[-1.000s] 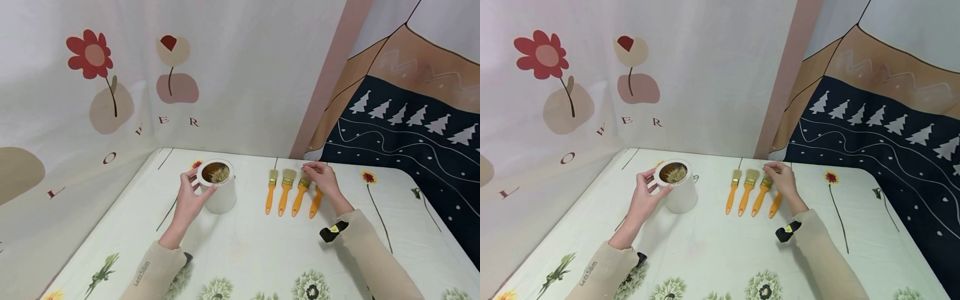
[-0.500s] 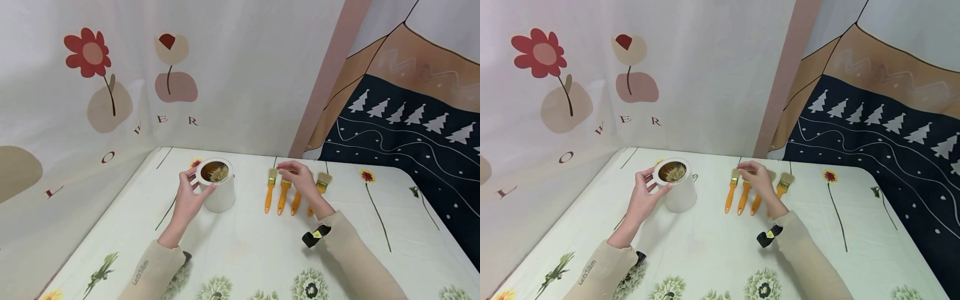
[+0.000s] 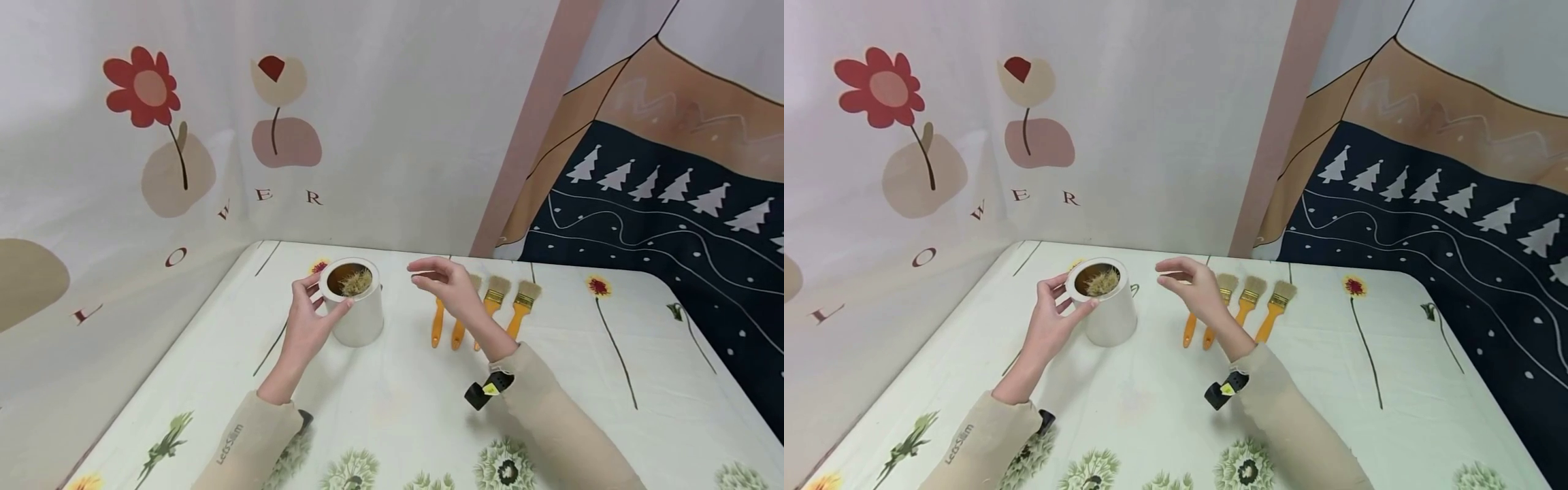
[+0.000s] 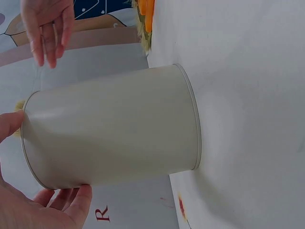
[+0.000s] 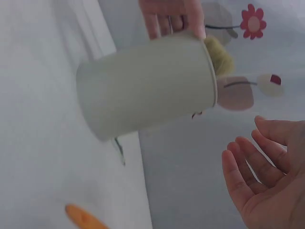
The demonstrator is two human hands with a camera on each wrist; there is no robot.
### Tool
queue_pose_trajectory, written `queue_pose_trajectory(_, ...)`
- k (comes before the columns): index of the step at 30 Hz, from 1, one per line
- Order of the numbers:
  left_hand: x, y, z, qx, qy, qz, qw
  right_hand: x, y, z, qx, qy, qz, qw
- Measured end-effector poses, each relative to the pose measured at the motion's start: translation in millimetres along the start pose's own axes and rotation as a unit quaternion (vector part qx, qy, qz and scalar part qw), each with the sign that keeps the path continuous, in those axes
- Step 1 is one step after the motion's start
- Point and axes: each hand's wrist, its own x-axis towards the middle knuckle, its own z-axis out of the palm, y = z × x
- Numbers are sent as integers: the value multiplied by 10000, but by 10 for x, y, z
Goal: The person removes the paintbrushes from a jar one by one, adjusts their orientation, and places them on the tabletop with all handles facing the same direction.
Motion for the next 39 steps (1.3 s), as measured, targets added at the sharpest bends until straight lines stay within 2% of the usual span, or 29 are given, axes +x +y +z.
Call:
queue_pose_trajectory(10, 3, 10, -8, 56, -38, -34, 10000, 23, -272, 283, 188, -250, -453, 9985)
queue_pose_trajectory(17, 1, 3, -7, -43, -59, 58, 10000, 59, -302, 448, 448, -558, -887, 9935)
queue_pose_trajectory(21, -2, -4, -10, -44, -84, 115, 9999, 66, -277, 525, 61, -604, -1035, 9928)
queue_pose_trajectory(27, -3, -12, -10, -32, -54, 161, 9999, 81, -247, 615, -653, -391, -1142, 9905)
queue_pose_trajectory(39, 0, -17, 1, 10, -26, 174, 9998, 118, -204, 731, -1331, -95, -1419, 9809)
